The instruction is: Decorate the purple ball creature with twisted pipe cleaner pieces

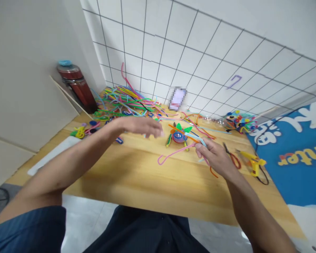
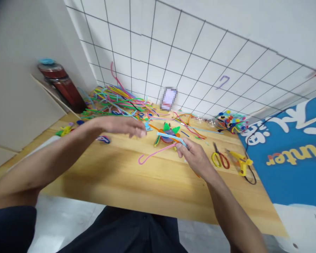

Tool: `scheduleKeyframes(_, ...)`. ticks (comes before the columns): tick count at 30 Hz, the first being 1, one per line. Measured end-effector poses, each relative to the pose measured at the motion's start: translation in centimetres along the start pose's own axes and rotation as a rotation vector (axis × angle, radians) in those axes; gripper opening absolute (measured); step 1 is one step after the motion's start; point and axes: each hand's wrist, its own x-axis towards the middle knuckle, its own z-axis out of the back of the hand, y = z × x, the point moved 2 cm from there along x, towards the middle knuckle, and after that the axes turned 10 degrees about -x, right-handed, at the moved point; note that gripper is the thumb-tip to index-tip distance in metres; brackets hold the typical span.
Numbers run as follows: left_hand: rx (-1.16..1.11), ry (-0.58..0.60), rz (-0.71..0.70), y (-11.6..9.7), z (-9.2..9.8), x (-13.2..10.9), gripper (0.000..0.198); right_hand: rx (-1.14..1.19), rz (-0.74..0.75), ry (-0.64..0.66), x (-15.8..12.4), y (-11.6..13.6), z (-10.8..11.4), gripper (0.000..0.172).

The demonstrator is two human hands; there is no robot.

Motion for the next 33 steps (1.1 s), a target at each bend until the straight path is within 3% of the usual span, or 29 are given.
scheduleKeyframes(5, -0.397, 0.267, 0.035, -1.4, -8.3, -6.1, 0.038, -0.016, 0.001, -0.003, -1.3, -1.4, -0.5, 0.042)
scheduleKeyframes(9, -0.686, 0.541, 0.062, -1.5, -12.0, -9.3, 0.040, -0.069, 0.021, -0.001, -2.3, -2.8, -1.0, 0.042)
scheduleKeyframes(11, -0.796, 0.416, 0.062, -1.1, -12.6, -9.6, 0.042, -0.101, 0.030, 0.014, -3.1, -3.6, -1.6, 0.042)
scheduleKeyframes(15, -0.996, -0.032, 0.074, 0.1, -13.3, -8.7, 0.044, -0.154, 0.053, 0.028, -4.8, -4.8, -3.2, 0.033)
scheduleKeyframes(17, -1.080, -0.111, 0.096, 0.7, -13.8, -8.2, 0.046, -0.163, 0.042, 0.045, -5.3, -5.2, -4.0, 0.031)
scheduleKeyframes(21, -1.053, -0.064, 0.115, 1.8, -14.5, -7.4, 0.051, -0.140, -0.028, 0.096, -5.3, -6.2, -4.6, 0.037)
scheduleKeyframes(29, -0.394, 0.132, -0.125, 3.5, -13.9, -7.8, 0.038, -0.239, -0.007, 0.130, -5.6, -10.0, -3.7, 0.033)
scheduleKeyframes(33, -0.391, 0.193, -0.095, 3.4, -14.2, -8.1, 0.039, -0.345, 0.019, 0.082, -6.4, -12.4, -3.4, 0.029)
